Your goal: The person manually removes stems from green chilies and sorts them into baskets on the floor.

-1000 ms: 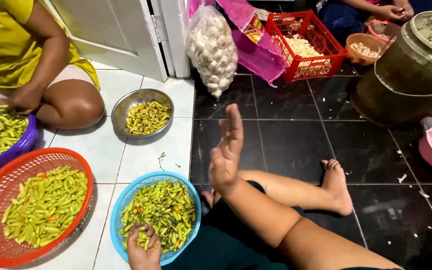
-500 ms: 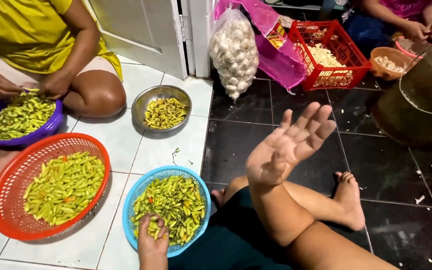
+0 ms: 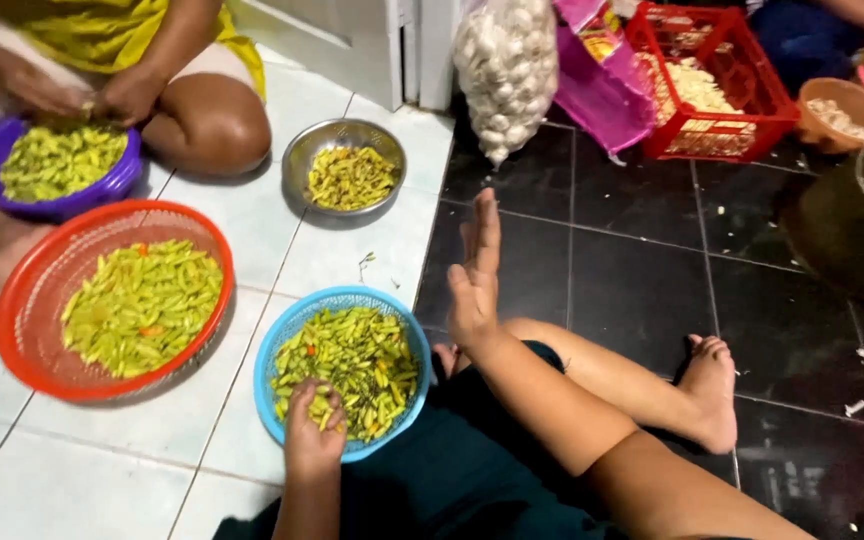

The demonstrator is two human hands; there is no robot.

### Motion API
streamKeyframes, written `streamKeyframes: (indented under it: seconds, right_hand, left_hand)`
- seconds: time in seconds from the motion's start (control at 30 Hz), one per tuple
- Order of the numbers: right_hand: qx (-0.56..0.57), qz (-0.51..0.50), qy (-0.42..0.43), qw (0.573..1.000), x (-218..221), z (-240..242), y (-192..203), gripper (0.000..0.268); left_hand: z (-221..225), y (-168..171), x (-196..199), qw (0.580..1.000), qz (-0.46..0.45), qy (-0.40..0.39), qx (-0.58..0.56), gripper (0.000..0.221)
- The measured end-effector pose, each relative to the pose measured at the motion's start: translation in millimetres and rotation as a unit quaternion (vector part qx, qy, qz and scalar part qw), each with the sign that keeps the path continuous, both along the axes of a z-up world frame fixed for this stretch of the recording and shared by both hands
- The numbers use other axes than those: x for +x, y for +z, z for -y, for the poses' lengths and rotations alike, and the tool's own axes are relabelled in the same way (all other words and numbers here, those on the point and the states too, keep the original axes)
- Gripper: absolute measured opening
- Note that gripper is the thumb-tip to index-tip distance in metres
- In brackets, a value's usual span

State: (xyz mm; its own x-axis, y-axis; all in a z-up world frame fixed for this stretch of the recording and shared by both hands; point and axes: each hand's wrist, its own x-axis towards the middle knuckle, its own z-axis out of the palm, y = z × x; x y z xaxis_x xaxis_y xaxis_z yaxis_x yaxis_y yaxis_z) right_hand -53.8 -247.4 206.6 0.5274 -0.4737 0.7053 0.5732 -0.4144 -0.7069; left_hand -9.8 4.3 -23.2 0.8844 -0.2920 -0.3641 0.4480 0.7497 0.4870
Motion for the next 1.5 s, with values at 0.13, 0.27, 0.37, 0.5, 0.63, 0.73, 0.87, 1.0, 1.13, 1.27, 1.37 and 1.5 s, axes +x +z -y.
streamKeyframes:
  seconds: [0.13, 0.27, 0.37, 0.5, 0.63, 0.73, 0.87, 1.0, 1.13, 1.27, 1.37, 1.5]
  right_hand:
    - [-0.116, -0.092, 0.034, 0.988, 8, -11, -72, 0.072]
    - [-0.15, -0.14, 0.074, 0.976, 7, -9, -150, 0.07]
    - [-0.19, -0.175, 0.073, 0.963, 22, 1, -178, 0.07]
    - [-0.201, -0.188, 0.056, 0.96, 29, 5, -183, 0.062]
    - [-0.197, -0.225, 0.049, 0.953, 17, 4, -180, 0.06]
    - [-0.188, -0.228, 0.04, 0.955, 19, 7, -182, 0.058]
    - [-0.178, -0.251, 0.001, 0.951, 18, 5, -180, 0.06]
    - [-0.181, -0.291, 0.046, 0.939, 17, -3, -162, 0.059]
    - [-0.178, -0.315, 0.068, 0.93, 12, -9, -152, 0.057]
    - [-0.184, -0.318, 0.061, 0.928, 12, -8, -152, 0.056]
    - [-0.183, -0.311, 0.061, 0.931, 13, -9, -151, 0.055]
    - [-0.188, -0.314, 0.065, 0.928, 14, -10, -147, 0.053]
  left_hand:
    - [-1, 6, -3, 1.0, 0.014, -0.015, -0.021, 0.005]
    - [-5, 16, 16, 0.999, -0.035, 0.007, -0.005, 0.008]
    - [-23, 62, 70, 0.998, -0.035, 0.056, 0.023, 0.011]
    - [-61, 161, 157, 0.981, -0.027, 0.191, 0.018, 0.037]
    - [-100, 164, 197, 0.955, -0.011, 0.283, -0.087, 0.112]
    - [-101, 120, 198, 0.979, -0.025, 0.2, 0.029, 0.109]
    - [-111, 58, 198, 0.979, -0.014, 0.06, 0.196, 0.106]
    - [-97, 59, 205, 0.859, 0.053, -0.079, 0.503, 0.088]
    - [-82, 89, 175, 0.68, 0.119, -0.17, 0.704, 0.071]
    - [-85, 65, 163, 0.599, 0.191, -0.186, 0.755, 0.076]
    - [-79, 70, 136, 0.568, 0.194, -0.212, 0.771, 0.08]
    - [-64, 77, 102, 0.526, 0.168, -0.271, 0.789, 0.082]
